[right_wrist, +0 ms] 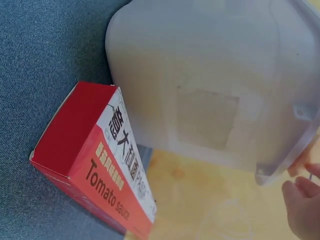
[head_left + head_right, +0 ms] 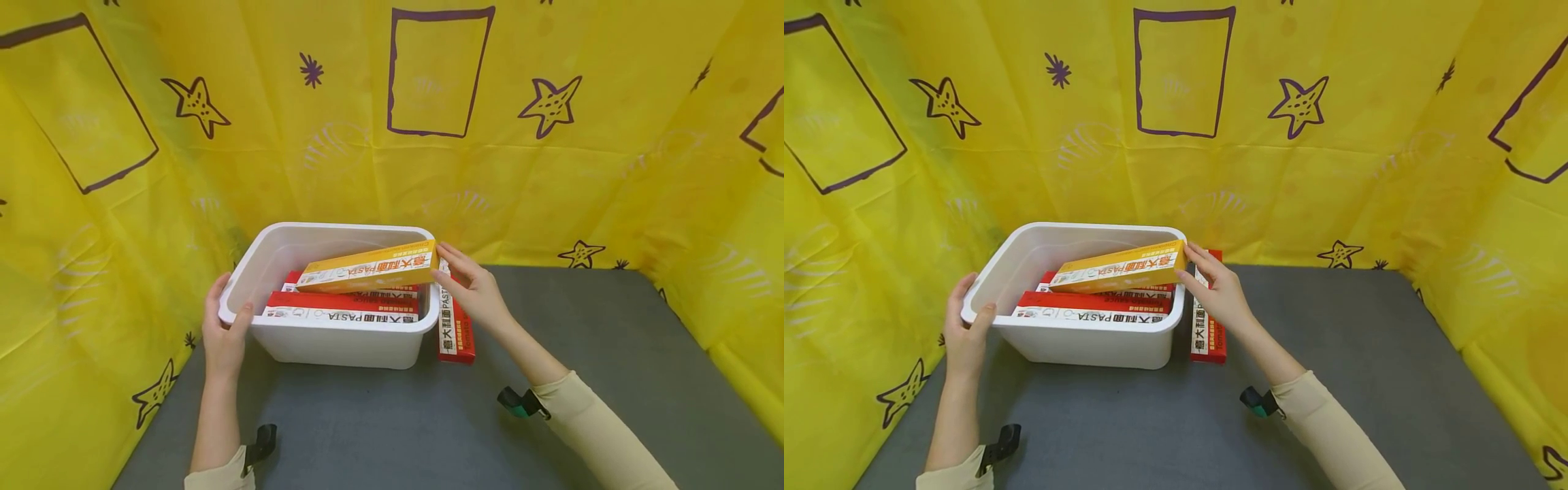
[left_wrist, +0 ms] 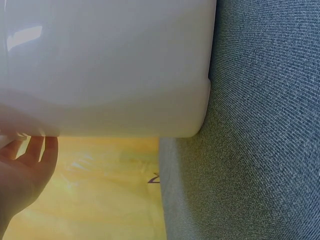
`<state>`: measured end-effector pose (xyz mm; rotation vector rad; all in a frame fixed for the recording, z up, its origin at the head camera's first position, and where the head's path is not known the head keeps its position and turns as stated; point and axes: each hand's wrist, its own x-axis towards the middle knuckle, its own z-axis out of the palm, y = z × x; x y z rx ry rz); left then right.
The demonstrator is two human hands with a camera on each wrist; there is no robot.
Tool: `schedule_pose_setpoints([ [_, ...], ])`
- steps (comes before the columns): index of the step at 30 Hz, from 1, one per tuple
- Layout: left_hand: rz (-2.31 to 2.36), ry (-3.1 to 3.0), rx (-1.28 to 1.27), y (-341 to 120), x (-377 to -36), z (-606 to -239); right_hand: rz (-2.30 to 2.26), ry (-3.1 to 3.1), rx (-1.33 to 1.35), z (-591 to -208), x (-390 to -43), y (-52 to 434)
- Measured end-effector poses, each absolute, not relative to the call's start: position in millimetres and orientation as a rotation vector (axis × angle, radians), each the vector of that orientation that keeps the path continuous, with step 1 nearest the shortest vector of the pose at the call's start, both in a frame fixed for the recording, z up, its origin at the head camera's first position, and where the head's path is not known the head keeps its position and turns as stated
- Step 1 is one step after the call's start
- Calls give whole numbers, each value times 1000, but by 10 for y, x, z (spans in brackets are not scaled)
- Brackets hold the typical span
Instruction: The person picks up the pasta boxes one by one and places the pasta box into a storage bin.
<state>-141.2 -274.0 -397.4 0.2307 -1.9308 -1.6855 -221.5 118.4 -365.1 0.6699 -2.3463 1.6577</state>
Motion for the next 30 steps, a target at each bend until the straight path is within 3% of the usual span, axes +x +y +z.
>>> schedule_pose_setpoints([
  [30, -1707, -1901, 206, -2741, -1430, -3984, 1369, -2440, 802, -3684, -2119, 1100],
])
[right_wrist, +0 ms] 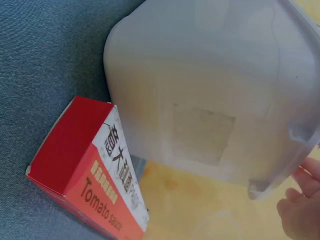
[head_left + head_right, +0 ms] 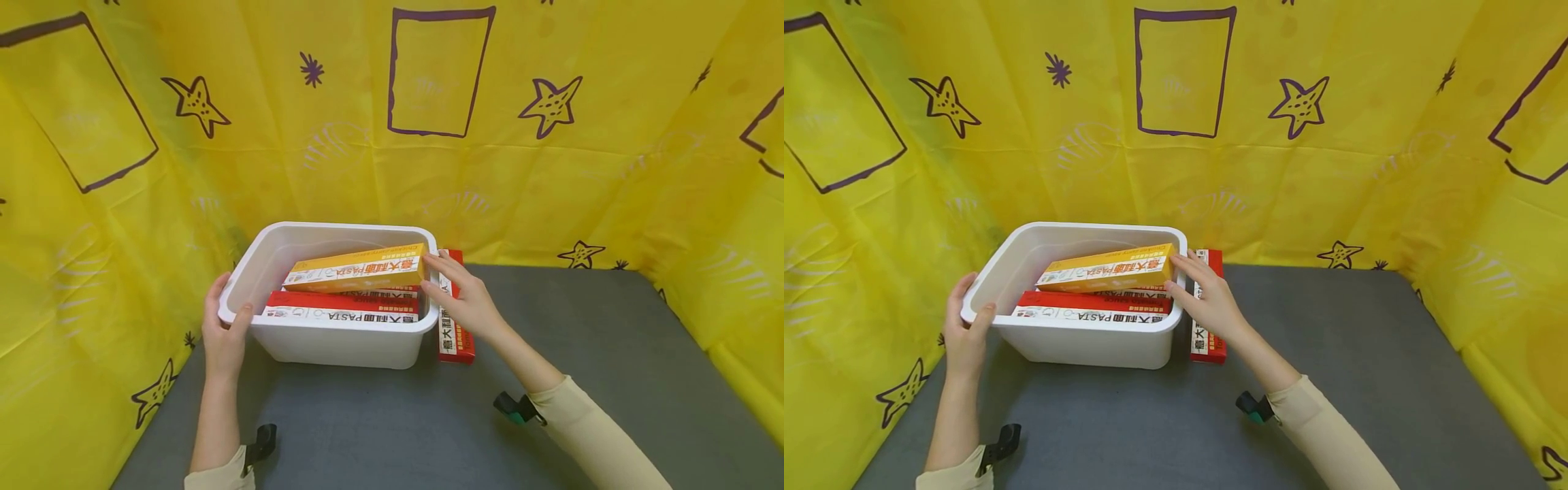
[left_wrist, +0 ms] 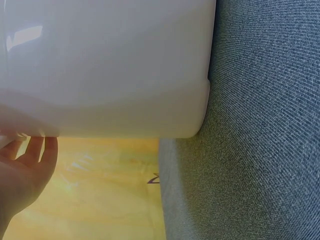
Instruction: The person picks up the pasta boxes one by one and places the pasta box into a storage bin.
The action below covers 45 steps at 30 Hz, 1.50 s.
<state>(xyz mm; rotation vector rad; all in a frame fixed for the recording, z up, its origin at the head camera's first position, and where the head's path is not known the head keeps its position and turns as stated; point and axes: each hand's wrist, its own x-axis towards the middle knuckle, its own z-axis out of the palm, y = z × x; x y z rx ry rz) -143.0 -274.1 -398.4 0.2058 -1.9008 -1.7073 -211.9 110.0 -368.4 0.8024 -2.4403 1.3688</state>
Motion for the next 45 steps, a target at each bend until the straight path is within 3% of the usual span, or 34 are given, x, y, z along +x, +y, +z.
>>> schedule_pose_setpoints([
  [23, -1715, -1846, 165, -2724, -1443, -3999, 1425, -2448, 556, -3849, -2011, 1382],
  [45, -1725, -1879, 215, -2706, -1428, -3989, 1696, -2649, 293, -4290, -1981, 1532],
])
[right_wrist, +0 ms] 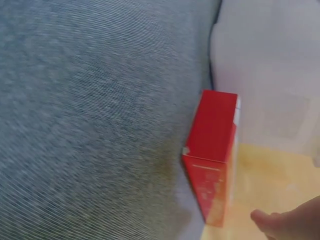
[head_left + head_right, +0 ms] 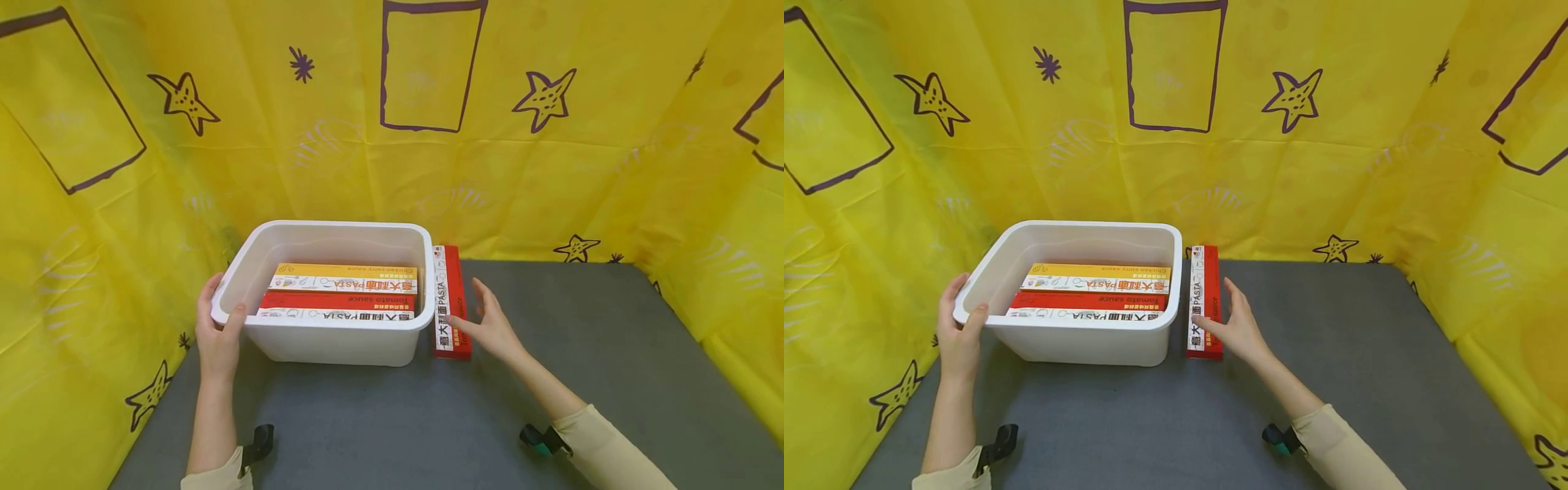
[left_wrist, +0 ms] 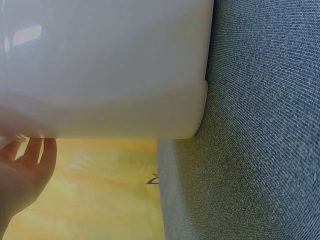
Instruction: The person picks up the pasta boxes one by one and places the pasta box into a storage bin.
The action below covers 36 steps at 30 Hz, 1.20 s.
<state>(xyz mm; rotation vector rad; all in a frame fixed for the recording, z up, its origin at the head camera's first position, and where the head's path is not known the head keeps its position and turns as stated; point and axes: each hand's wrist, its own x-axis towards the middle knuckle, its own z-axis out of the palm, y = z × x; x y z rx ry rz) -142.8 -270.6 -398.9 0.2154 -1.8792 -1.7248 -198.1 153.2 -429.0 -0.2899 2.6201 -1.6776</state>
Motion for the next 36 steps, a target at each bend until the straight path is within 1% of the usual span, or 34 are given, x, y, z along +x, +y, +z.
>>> schedule_pose_setpoints([
  [13, -1712, -1877, 209, -2707, -1436, -3992, -1624, 2569, -184, -4538, -1975, 1492],
  [19, -1721, -1880, 219, -2706, -1433, -3987, -1507, 2625, -156, -4631, -1940, 1458],
  [28, -1717, -1886, 222, -2706, -1431, -3986, -1511, 2662, -186, -4794, -1908, 1385],
  [36, -1717, -1887, 217, -2715, -1424, -3992, -1440, 2729, -158, -4840, -1887, 1366],
])
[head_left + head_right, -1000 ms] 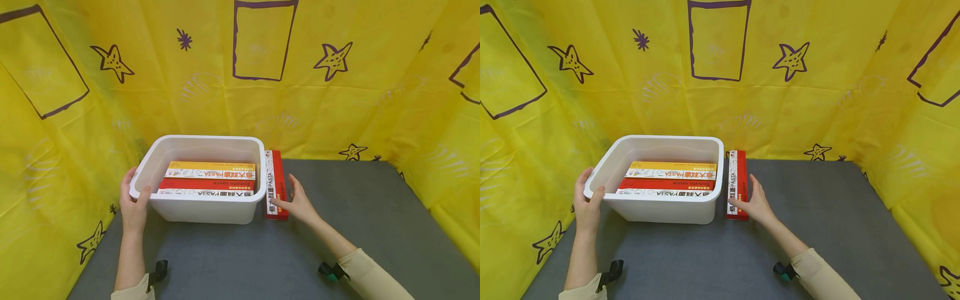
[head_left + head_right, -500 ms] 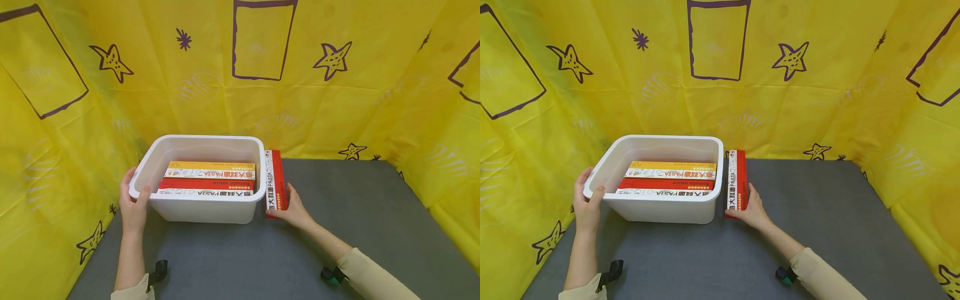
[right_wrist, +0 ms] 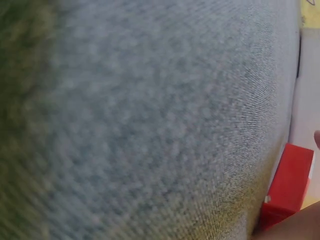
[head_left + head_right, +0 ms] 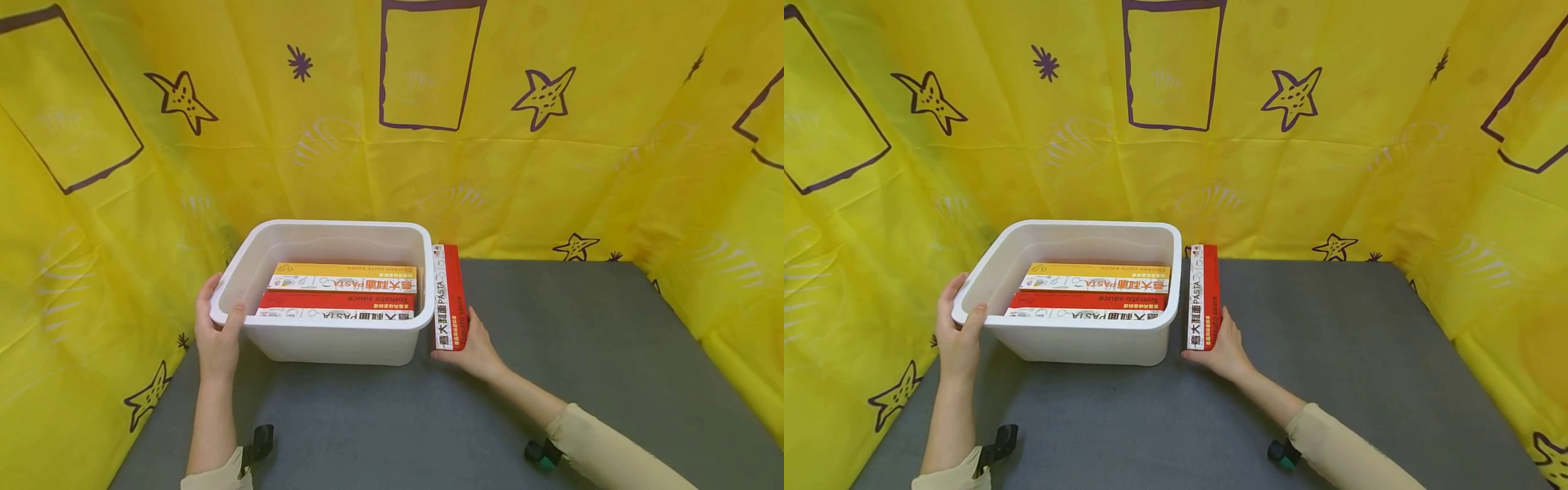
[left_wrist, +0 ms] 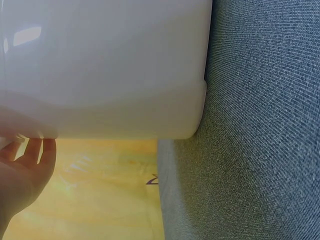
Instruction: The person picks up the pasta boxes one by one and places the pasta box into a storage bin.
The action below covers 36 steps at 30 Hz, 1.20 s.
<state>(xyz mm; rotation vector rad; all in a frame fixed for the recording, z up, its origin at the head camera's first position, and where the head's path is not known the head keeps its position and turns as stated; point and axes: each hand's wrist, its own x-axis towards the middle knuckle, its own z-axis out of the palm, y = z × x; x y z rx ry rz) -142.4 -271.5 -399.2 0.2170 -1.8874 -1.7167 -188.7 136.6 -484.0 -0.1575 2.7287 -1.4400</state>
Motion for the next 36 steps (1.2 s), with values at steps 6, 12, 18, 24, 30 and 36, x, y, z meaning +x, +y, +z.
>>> schedule_pose_setpoints([
  [6, -1711, -1887, 219, -2706, -1424, -3990, -1441, 2840, -245, -4870, -1874, 1338],
  [12, -1728, -1876, 210, -2698, -1430, -3987, -1430, 2833, -224, -4893, -1887, 1329],
  [18, -1727, -1873, 216, -2700, -1430, -3991, -1401, 2804, -175, -4923, -1904, 1329],
  [24, -1724, -1866, 215, -2704, -1429, -3994, -1427, 2841, -155, -4929, -1909, 1335],
  [30, -1734, -1860, 207, -2699, -1440, -4003, -1511, 2809, -115, -4895, -1907, 1364],
  [36, -1731, -1860, 217, -2707, -1442, -4009, -1567, 2712, -7, -4776, -1856, 1395],
])
